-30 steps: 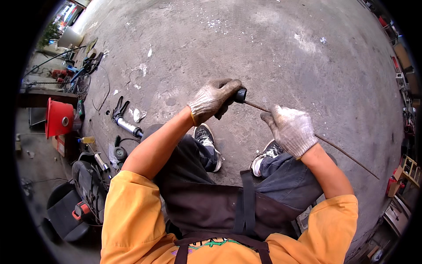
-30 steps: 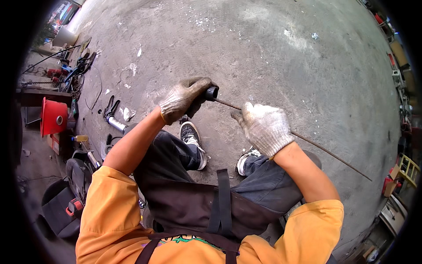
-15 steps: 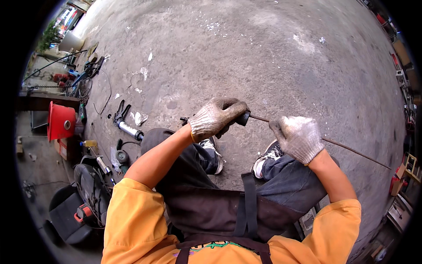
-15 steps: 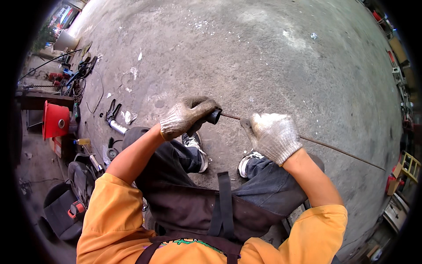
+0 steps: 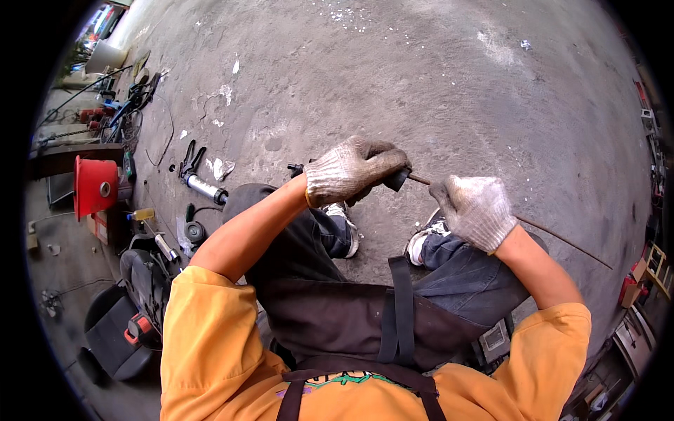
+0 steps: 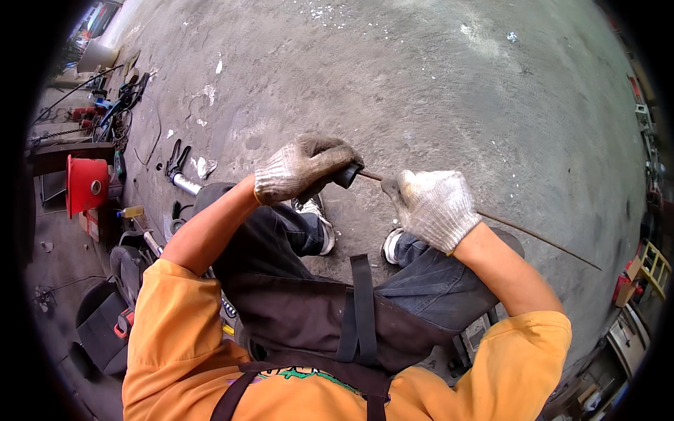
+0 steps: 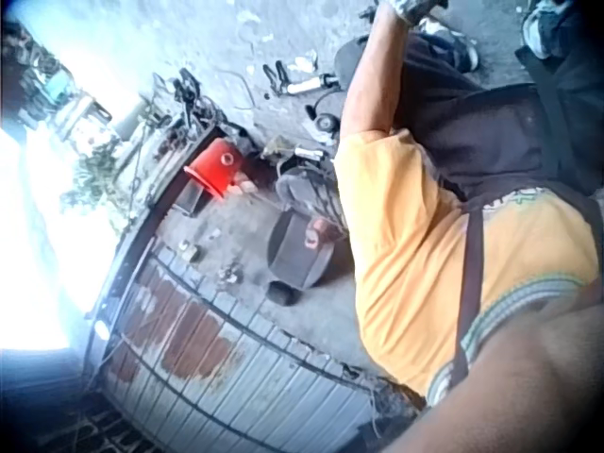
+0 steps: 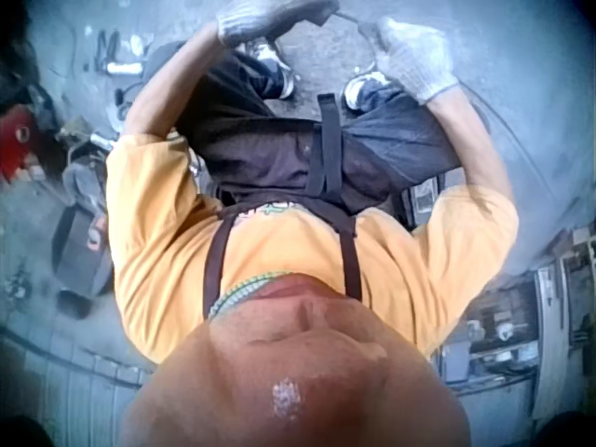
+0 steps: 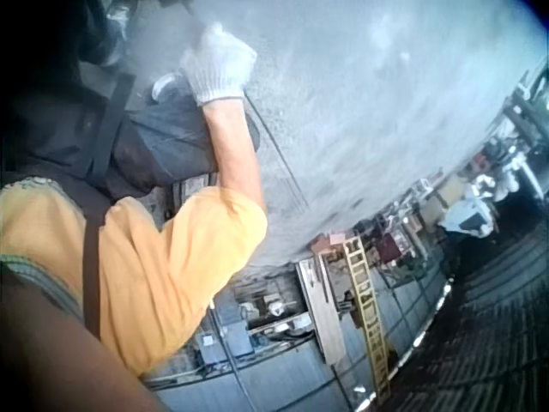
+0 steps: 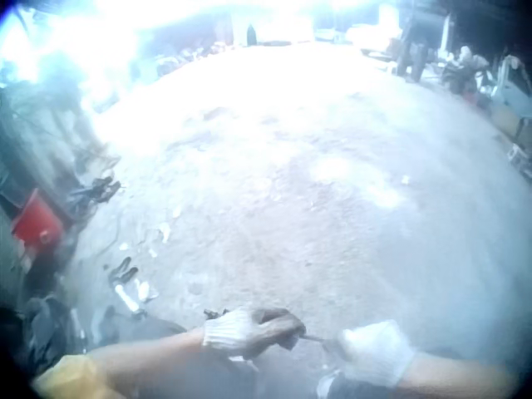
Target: The person sits on the floor and inserts a metal wire into a black plastic pipe fitting, bending the wire into loops to form a cage-like structure. The person repeatedly adjusts the wire loops and cleans the fitting with a white cloth.
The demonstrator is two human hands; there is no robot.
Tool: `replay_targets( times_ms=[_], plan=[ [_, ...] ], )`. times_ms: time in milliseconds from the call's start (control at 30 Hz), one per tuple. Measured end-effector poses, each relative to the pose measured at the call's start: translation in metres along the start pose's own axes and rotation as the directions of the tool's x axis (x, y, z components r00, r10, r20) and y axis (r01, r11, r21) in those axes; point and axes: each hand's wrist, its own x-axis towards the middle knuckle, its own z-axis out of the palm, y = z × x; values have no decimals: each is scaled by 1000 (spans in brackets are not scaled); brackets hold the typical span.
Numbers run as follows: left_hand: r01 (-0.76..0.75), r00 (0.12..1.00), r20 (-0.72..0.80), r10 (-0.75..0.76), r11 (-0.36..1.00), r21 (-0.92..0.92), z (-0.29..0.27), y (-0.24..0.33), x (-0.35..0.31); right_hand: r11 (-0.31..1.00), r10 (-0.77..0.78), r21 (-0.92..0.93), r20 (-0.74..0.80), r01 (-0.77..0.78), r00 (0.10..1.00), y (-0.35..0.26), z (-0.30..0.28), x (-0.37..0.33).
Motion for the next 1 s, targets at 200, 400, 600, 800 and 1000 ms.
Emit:
replay_targets(
  times_ms=[200,400,600,800,1000],
  plan=[
    [39,992,-112,-58,986,-159,-13,34,-7,997,-7,-71,-165,-4,986,2,-10,16],
    [67,975,-187,-122,959,-276,-7,16,-12,983,-30,-181,-205,-7,978,-7,-19,6],
    [106,972,-135,-194,869,-484,-15,11,-10,991,-63,-127,-267,30,962,-7,-27,4],
    [134,987,-68,-148,975,-179,-2,4,-15,988,-57,-145,-36,51,998,-11,-17,-1],
    [254,967,31,-254,967,27,5,21,-21,996,-49,-75,120,58,992,-11,0,-11]
  ],
)
